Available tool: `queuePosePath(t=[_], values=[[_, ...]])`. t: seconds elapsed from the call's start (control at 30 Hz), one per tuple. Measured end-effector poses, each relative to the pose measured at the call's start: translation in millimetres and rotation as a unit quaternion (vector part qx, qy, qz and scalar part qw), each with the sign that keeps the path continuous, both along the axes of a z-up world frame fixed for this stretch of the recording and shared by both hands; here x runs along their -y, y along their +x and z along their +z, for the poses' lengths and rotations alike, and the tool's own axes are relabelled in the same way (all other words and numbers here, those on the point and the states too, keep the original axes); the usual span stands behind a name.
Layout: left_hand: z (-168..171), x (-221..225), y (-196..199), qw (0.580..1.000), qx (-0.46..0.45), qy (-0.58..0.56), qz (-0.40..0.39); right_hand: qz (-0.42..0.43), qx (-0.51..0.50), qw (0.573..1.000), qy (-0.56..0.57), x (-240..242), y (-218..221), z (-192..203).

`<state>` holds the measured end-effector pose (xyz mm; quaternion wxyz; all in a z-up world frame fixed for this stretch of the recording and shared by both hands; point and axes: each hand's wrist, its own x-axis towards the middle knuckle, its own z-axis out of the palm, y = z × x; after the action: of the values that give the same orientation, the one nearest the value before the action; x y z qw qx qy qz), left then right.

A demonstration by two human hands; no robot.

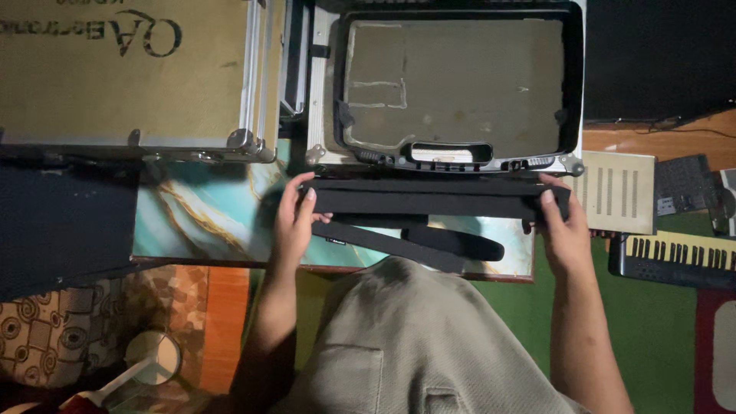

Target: The person moves a black plastic case, opens it, closes it, and then places foam inserts into the case.

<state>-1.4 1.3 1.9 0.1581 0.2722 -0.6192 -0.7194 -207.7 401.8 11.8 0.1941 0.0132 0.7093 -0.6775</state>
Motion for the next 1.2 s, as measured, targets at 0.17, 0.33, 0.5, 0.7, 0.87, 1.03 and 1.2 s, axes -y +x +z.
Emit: queuePosePath(t=[0.17, 0.33, 0.5, 0.7, 0.87, 1.03, 1.2], values=[[8.1, -6.4, -4.3, 0.997, 0.012, -0.076, 0.0, -0.019, -0.008, 1.0, 0.021, -7.7, -4.1, -2.0], [15.4, -13.2, -15.4, 0.991, 0.051, -0.116, 0.037, -0.016, -0.125, 0.989, 0.074, -12.5, -10.8, 1.6], [29.9, -17.6, -34.0, 0.957, 0.019, -0.27, 0.099, -0.009, -0.217, 0.966, 0.138, -18.4, -22.0, 10.2], [55.0, -13.9, -61.2, 0.924, 0.062, -0.36, 0.115, 0.002, -0.257, 0.938, 0.232, -11.4, -48.2, 27.6], [66.8, -5.0, -93.5, 0.927, 0.056, -0.352, 0.116, -0.044, -0.234, 0.928, 0.286, 16.6, -76.4, 48.2], [64.4, 14.0, -140.2, 0.927, 0.076, -0.348, 0.112, -0.056, -0.277, 0.919, 0.275, 45.8, -125.3, 61.7], [54.3, 39.3, -198.0, 0.931, 0.075, -0.335, 0.122, -0.051, -0.266, 0.909, 0.318, 69.2, -182.3, 57.4]])
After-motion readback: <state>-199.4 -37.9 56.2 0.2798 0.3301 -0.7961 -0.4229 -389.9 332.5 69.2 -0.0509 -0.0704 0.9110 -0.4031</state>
